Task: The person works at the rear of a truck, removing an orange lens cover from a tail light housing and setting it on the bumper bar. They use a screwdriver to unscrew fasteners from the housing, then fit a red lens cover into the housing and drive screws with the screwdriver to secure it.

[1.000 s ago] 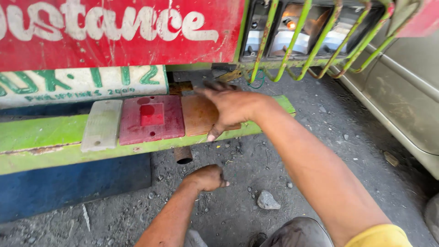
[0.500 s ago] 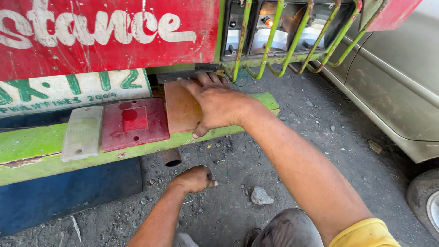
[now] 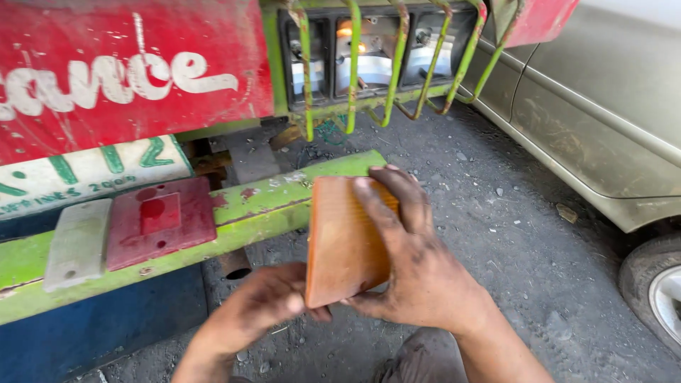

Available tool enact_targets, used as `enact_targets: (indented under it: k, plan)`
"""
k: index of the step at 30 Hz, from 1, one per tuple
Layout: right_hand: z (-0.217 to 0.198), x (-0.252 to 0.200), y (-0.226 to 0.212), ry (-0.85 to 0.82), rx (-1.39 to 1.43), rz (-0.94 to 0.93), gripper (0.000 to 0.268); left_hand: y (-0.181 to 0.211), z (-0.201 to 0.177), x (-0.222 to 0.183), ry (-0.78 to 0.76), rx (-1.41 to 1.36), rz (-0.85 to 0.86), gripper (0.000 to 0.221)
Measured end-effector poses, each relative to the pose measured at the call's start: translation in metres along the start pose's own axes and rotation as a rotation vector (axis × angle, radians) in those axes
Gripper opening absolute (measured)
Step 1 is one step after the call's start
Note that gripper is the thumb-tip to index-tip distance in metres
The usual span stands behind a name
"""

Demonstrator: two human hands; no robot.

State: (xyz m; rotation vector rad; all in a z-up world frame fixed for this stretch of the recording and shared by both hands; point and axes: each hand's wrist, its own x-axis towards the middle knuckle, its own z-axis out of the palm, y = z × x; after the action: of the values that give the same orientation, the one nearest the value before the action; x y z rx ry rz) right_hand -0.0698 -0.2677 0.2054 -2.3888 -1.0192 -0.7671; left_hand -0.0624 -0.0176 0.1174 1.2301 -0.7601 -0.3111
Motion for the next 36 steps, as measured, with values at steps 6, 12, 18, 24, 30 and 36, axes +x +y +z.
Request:
enact_targets:
  k: [6,12,18,24,30,36]
  plan:
    - [0.027,-0.012,0.02,0.115,-0.242,-0.105,0.135,0.037,0.042,0.017,0.366,-0.08,0.047,0.05]
    - [0.036,0.001,0.035,0.101,-0.243,-0.142,0.124,0.058,0.057,0.035,0.78,0.435,0.098,0.027]
    - [0.02,0.01,0.078,0.281,0.247,0.127,0.096,0.078,0.012,0.067,1.039,0.686,0.519,0.011]
    - [0.053,0.026,0.161,0.571,0.899,0.571,0.055,0.078,-0.01,0.129,1.017,0.629,0.665,0.013]
    - [0.072,0.029,0.208,0.936,1.032,0.634,0.034,0.053,-0.046,0.139,0.958,0.356,0.668,0.019]
    - [0.072,0.038,0.196,0.811,1.15,0.519,0.03,0.043,-0.054,0.14,0.845,0.145,0.554,0.027]
